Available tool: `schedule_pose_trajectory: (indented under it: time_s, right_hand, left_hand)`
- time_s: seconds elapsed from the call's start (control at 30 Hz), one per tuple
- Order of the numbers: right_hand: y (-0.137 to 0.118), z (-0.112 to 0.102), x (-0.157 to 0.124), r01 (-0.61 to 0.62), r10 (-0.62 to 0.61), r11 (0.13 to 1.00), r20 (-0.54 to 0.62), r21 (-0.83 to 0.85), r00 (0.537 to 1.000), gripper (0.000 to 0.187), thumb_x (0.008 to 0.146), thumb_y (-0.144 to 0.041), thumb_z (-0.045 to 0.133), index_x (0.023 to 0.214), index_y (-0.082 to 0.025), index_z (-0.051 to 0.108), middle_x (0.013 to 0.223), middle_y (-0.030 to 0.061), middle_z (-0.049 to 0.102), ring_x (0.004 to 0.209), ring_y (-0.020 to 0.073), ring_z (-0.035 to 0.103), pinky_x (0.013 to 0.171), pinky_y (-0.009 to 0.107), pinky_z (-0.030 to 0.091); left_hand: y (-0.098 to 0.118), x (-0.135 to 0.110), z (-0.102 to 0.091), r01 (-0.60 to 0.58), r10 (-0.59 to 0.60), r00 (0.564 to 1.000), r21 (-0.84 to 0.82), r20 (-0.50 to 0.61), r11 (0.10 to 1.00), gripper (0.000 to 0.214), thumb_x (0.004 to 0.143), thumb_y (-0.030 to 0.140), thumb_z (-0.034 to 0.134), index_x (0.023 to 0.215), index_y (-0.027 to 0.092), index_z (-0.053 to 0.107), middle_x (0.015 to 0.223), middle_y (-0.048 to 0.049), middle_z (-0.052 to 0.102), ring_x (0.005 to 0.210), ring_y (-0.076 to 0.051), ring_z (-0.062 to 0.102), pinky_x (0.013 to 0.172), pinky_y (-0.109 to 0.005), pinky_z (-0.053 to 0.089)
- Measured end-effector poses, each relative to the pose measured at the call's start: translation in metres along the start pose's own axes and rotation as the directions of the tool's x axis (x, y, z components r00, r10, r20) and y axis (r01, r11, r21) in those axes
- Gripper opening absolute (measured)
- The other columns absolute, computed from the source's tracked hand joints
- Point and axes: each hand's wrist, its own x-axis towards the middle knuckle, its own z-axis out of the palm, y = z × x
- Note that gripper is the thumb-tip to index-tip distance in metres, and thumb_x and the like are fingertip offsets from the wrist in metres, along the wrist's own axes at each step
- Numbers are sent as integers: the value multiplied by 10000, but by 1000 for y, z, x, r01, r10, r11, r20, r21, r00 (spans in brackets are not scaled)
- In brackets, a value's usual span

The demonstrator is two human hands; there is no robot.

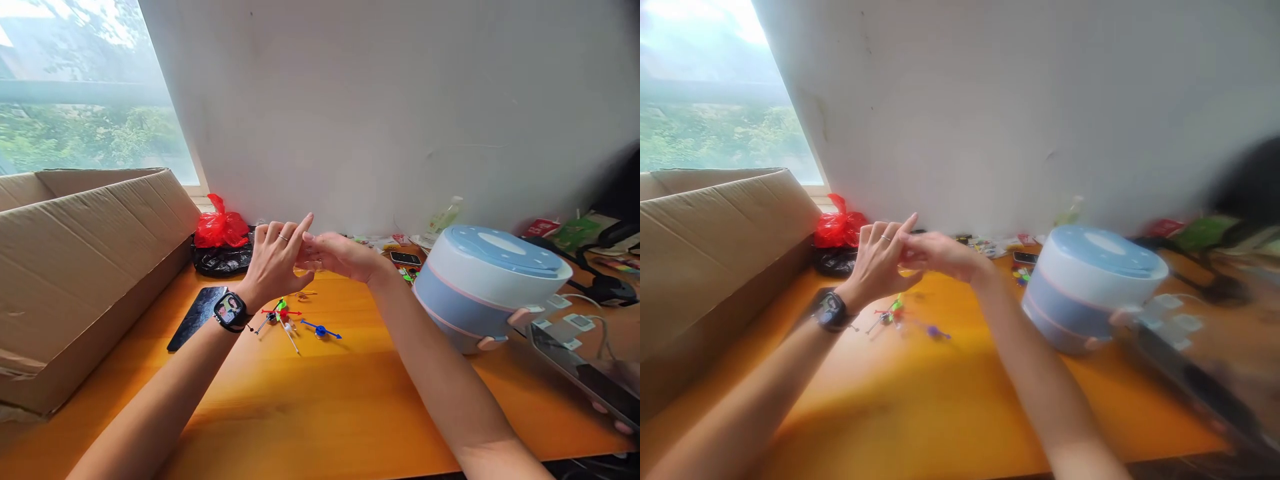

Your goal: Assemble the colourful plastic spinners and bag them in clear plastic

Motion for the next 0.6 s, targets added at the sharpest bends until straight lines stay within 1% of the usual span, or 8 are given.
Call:
schedule_pose_trajectory:
  time_s: [0.13, 0.2, 0.27, 0.37, 0.4, 0.53, 0.6]
  right_hand:
    - [2, 3, 1, 104, -109, 980, -20, -170, 994, 347, 1013, -496, 701, 1248, -257, 791, 1249, 56, 776, 1252, 236, 672, 1145, 387, 514]
    - [-1, 4, -2, 116, -122, 966, -15, -233, 992, 352, 1004, -488, 711, 1268, -266, 781, 1294, 53, 762, 1292, 254, 645, 1125, 397, 523]
    - [-4, 4, -5, 95, -94, 965, 12, -243, 995, 387, 984, -492, 732, 1285, -253, 770, 1306, 65, 752, 1290, 270, 645, 1105, 410, 537]
    - [-5, 1, -8, 63, -53, 979, 57, -192, 997, 455, 955, -514, 761, 1308, -227, 754, 1257, 83, 757, 1237, 278, 677, 1103, 430, 542]
    - [-5, 0, -8, 64, -53, 980, 61, -187, 997, 452, 956, -525, 755, 1287, -218, 762, 1230, 83, 762, 1214, 274, 686, 1102, 428, 539]
    - [1, -1, -4, 85, -78, 965, 39, -249, 996, 389, 986, -549, 713, 1101, -189, 808, 1113, 72, 779, 1131, 245, 699, 1051, 375, 538]
    - [7, -2, -1, 86, -81, 973, 34, -215, 996, 402, 994, -562, 701, 1135, -198, 798, 1129, 71, 774, 1154, 244, 690, 1053, 368, 537]
  left_hand:
    - [3, 0, -1, -11, 11, 1000, -2, -25, 1000, 923, 902, 404, 695, 1695, 229, 257, 1287, -135, 656, 1149, -384, 543, 1010, -541, 360]
    - [2, -1, -1, -14, 14, 999, 12, -39, 1000, 915, 900, 422, 705, 1688, 228, 281, 1295, -132, 665, 1179, -385, 539, 1031, -548, 350]
    - [-1, -2, 1, -25, 26, 998, 27, -50, 999, 917, 891, 404, 712, 1686, 230, 289, 1292, -128, 675, 1189, -382, 539, 1041, -551, 346]
    - [-8, -2, 2, -37, 39, 997, 28, -65, 999, 947, 853, 322, 704, 1692, 238, 272, 1269, -120, 679, 1153, -367, 552, 1008, -533, 370]
    - [-10, -3, 3, -37, 39, 997, 25, -62, 999, 957, 843, 311, 700, 1694, 237, 268, 1265, -119, 678, 1135, -363, 555, 990, -524, 380]
    - [-11, -3, 2, -35, 36, 999, 27, -26, 999, 939, 848, 331, 677, 1691, 212, 281, 1281, -125, 669, 1092, -356, 558, 946, -505, 398]
    - [-8, -3, 2, -51, 51, 999, 20, -12, 998, 929, 845, 313, 670, 1686, 203, 292, 1290, -125, 670, 1102, -357, 556, 949, -506, 398]
